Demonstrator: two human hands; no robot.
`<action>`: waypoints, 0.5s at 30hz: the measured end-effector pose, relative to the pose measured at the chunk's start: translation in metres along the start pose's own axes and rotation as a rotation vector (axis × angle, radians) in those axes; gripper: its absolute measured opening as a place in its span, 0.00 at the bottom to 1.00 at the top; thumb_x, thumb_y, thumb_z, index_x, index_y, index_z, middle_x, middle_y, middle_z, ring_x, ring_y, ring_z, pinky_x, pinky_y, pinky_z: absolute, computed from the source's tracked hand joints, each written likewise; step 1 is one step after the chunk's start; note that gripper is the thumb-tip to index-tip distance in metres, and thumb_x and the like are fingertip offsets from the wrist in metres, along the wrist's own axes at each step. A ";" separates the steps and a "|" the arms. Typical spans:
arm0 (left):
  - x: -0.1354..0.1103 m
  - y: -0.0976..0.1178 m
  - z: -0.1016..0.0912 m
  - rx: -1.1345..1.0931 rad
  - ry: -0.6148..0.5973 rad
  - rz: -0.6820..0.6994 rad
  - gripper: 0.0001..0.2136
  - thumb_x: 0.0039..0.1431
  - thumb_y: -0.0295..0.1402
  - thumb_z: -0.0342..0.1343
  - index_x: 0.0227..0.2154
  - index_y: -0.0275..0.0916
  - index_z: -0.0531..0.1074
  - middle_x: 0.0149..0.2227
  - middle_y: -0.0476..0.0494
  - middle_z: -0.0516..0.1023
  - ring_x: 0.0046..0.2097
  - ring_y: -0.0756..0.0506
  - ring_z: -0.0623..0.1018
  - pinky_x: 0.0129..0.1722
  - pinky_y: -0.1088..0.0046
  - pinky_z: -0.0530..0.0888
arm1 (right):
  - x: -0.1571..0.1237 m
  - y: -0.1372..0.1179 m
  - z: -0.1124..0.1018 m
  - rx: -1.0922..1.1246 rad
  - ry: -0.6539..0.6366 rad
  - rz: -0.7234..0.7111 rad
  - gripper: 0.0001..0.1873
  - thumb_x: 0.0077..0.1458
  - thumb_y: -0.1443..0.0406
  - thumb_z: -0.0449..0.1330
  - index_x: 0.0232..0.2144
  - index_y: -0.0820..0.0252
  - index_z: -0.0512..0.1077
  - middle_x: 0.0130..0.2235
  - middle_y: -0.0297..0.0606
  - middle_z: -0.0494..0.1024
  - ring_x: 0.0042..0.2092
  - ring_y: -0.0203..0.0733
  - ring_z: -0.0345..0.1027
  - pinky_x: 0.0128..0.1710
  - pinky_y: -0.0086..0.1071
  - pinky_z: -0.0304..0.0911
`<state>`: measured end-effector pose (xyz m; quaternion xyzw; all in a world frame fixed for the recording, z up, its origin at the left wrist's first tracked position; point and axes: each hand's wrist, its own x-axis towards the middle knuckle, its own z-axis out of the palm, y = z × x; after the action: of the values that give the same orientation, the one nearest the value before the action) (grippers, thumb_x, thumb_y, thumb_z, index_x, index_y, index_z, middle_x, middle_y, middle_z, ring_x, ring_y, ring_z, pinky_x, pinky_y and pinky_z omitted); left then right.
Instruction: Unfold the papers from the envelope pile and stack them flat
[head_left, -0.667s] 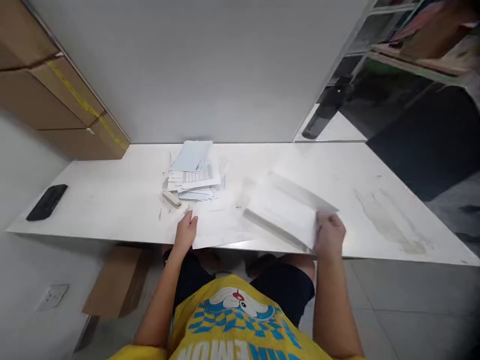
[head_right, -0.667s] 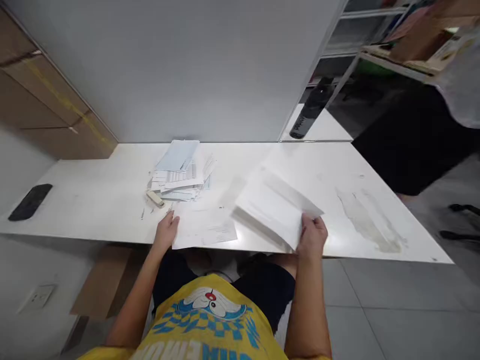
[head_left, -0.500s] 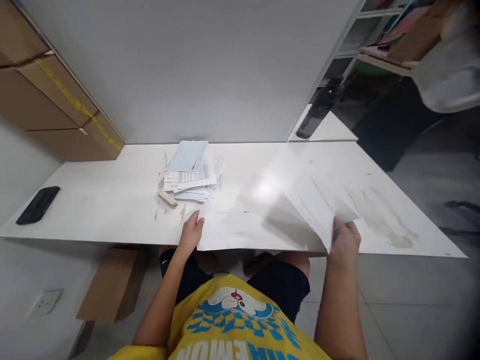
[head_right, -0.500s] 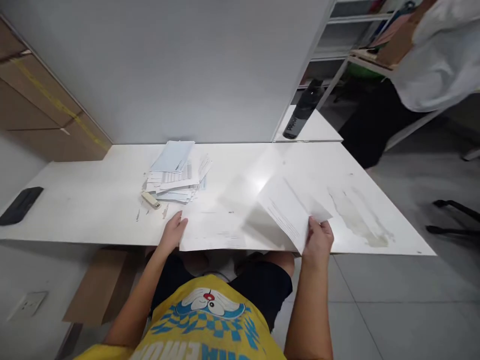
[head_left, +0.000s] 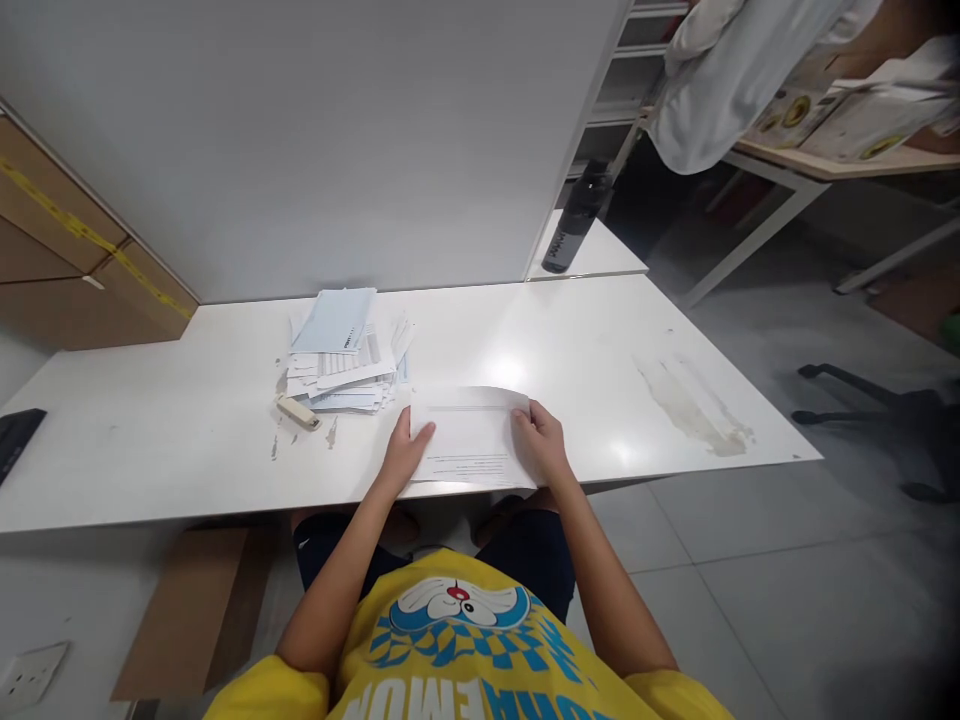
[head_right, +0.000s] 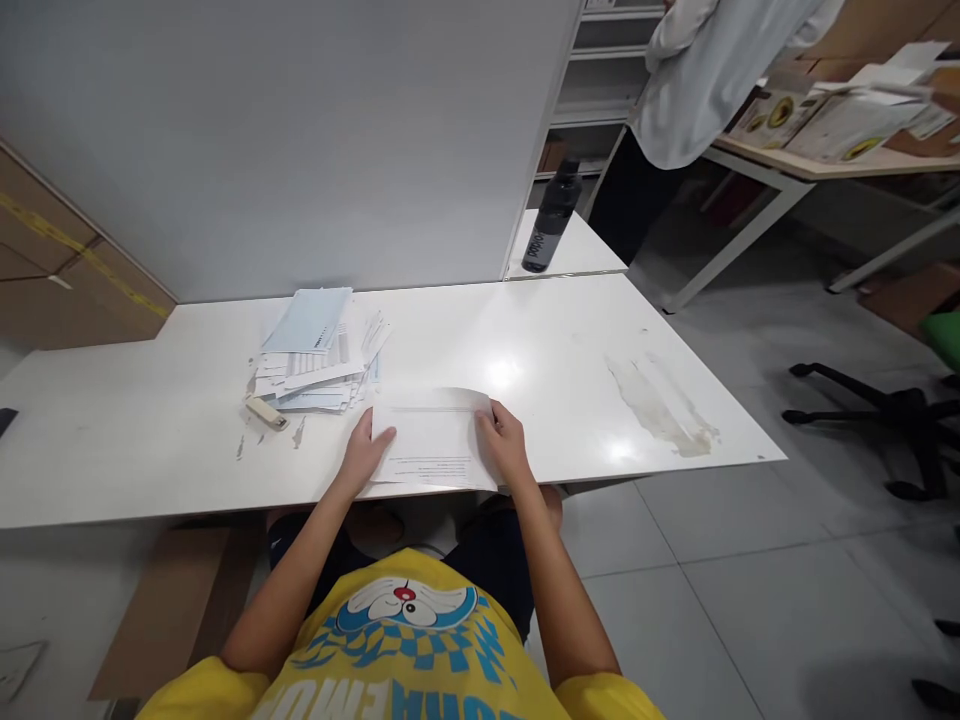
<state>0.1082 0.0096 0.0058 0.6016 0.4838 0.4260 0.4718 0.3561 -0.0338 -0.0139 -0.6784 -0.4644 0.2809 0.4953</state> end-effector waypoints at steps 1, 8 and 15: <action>-0.001 0.002 0.000 -0.017 0.009 0.012 0.20 0.59 0.44 0.57 0.50 0.41 0.71 0.52 0.39 0.78 0.53 0.38 0.77 0.53 0.58 0.74 | 0.001 0.003 0.000 0.002 0.004 -0.008 0.20 0.54 0.51 0.55 0.41 0.60 0.73 0.41 0.40 0.76 0.42 0.44 0.66 0.44 0.36 0.62; 0.002 0.027 -0.023 -0.106 0.125 0.204 0.21 0.52 0.47 0.63 0.42 0.38 0.72 0.39 0.41 0.80 0.42 0.43 0.80 0.43 0.67 0.78 | 0.002 -0.027 -0.010 0.297 -0.167 -0.116 0.30 0.55 0.50 0.59 0.57 0.51 0.63 0.57 0.43 0.69 0.56 0.47 0.65 0.54 0.39 0.63; -0.003 -0.004 -0.037 -0.194 0.126 0.203 0.20 0.51 0.43 0.65 0.45 0.41 0.70 0.40 0.43 0.76 0.43 0.44 0.78 0.45 0.67 0.76 | -0.018 -0.025 0.002 0.321 -0.195 -0.002 0.22 0.51 0.50 0.64 0.44 0.55 0.73 0.47 0.41 0.78 0.51 0.50 0.70 0.53 0.44 0.64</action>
<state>0.0708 0.0131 0.0089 0.5708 0.4058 0.5532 0.4511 0.3384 -0.0480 0.0073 -0.5599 -0.4600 0.4151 0.5501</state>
